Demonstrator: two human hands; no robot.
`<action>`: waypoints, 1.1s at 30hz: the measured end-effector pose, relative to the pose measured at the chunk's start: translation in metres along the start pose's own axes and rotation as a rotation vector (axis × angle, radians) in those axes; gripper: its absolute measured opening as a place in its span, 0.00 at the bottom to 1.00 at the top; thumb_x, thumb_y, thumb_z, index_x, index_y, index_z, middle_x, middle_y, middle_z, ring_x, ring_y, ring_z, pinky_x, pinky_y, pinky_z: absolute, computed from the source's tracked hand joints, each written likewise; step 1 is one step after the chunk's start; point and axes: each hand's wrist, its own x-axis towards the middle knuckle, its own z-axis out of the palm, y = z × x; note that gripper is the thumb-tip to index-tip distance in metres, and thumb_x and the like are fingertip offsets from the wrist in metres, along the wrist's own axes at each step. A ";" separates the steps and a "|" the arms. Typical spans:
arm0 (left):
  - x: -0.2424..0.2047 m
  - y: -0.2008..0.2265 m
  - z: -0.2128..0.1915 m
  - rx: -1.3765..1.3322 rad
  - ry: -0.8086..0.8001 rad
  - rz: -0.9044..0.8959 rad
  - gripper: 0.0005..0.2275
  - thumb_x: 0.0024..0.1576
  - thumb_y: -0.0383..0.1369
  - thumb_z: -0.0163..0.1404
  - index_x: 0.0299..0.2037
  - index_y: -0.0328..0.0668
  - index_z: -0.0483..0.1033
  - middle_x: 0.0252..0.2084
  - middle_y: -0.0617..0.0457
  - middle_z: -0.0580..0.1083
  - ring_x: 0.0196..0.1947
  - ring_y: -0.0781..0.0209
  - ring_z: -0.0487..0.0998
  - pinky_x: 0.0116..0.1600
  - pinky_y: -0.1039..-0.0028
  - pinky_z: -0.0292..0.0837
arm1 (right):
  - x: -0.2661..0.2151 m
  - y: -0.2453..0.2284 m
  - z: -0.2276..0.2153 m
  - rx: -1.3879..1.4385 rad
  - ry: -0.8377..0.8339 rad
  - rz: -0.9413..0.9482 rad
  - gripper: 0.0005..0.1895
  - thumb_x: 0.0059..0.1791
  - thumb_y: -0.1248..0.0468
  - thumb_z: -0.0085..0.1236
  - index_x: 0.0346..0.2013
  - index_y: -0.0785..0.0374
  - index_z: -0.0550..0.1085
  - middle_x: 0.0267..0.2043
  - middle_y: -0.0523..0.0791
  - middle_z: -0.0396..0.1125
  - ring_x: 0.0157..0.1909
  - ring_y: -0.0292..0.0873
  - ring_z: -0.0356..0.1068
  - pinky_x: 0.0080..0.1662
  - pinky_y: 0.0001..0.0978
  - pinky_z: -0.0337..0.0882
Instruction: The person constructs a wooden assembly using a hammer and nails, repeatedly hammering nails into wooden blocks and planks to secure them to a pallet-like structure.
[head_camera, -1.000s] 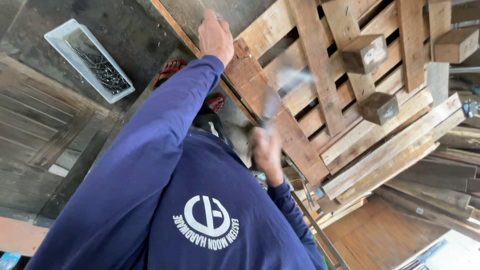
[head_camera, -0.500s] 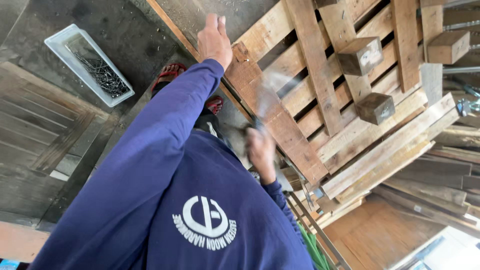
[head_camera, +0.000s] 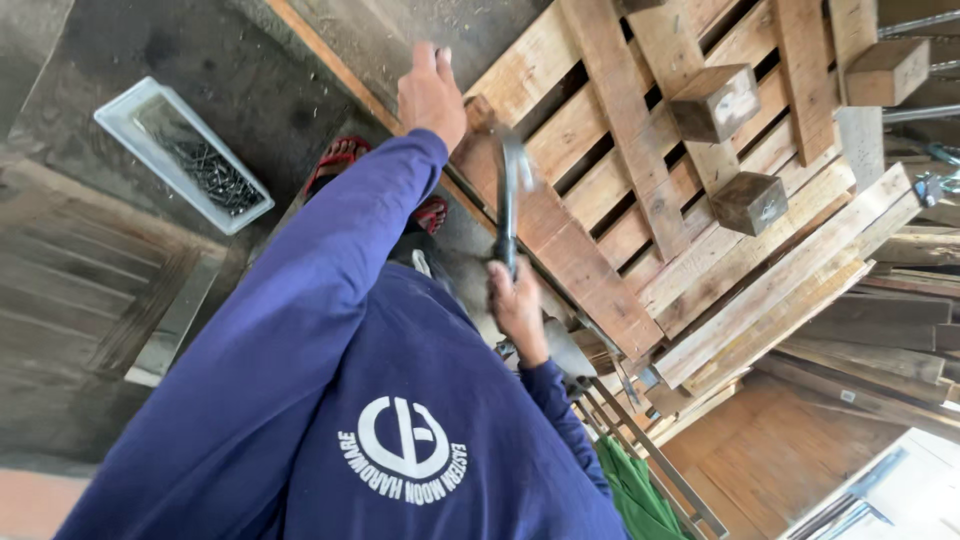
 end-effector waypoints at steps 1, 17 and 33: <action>-0.004 -0.005 -0.002 0.007 -0.024 -0.010 0.10 0.68 0.41 0.43 0.47 0.45 0.70 0.39 0.37 0.80 0.41 0.33 0.80 0.45 0.49 0.74 | -0.004 0.006 -0.005 0.021 0.042 0.022 0.14 0.56 0.56 0.53 0.41 0.65 0.66 0.23 0.42 0.62 0.19 0.34 0.61 0.22 0.28 0.63; -0.035 0.011 -0.095 -1.024 -0.656 -0.343 0.10 0.62 0.41 0.56 0.33 0.46 0.76 0.22 0.63 0.66 0.17 0.76 0.59 0.18 0.81 0.51 | -0.009 0.071 0.030 0.323 0.159 0.011 0.21 0.54 0.48 0.55 0.45 0.62 0.68 0.21 0.40 0.61 0.16 0.34 0.60 0.20 0.26 0.62; -0.071 0.010 -0.074 -0.106 -0.610 0.933 0.09 0.57 0.26 0.63 0.46 0.40 0.82 0.38 0.49 0.78 0.36 0.53 0.81 0.40 0.69 0.77 | -0.060 0.086 0.034 0.340 0.321 0.089 0.16 0.54 0.51 0.53 0.40 0.62 0.68 0.21 0.40 0.63 0.19 0.32 0.62 0.24 0.26 0.64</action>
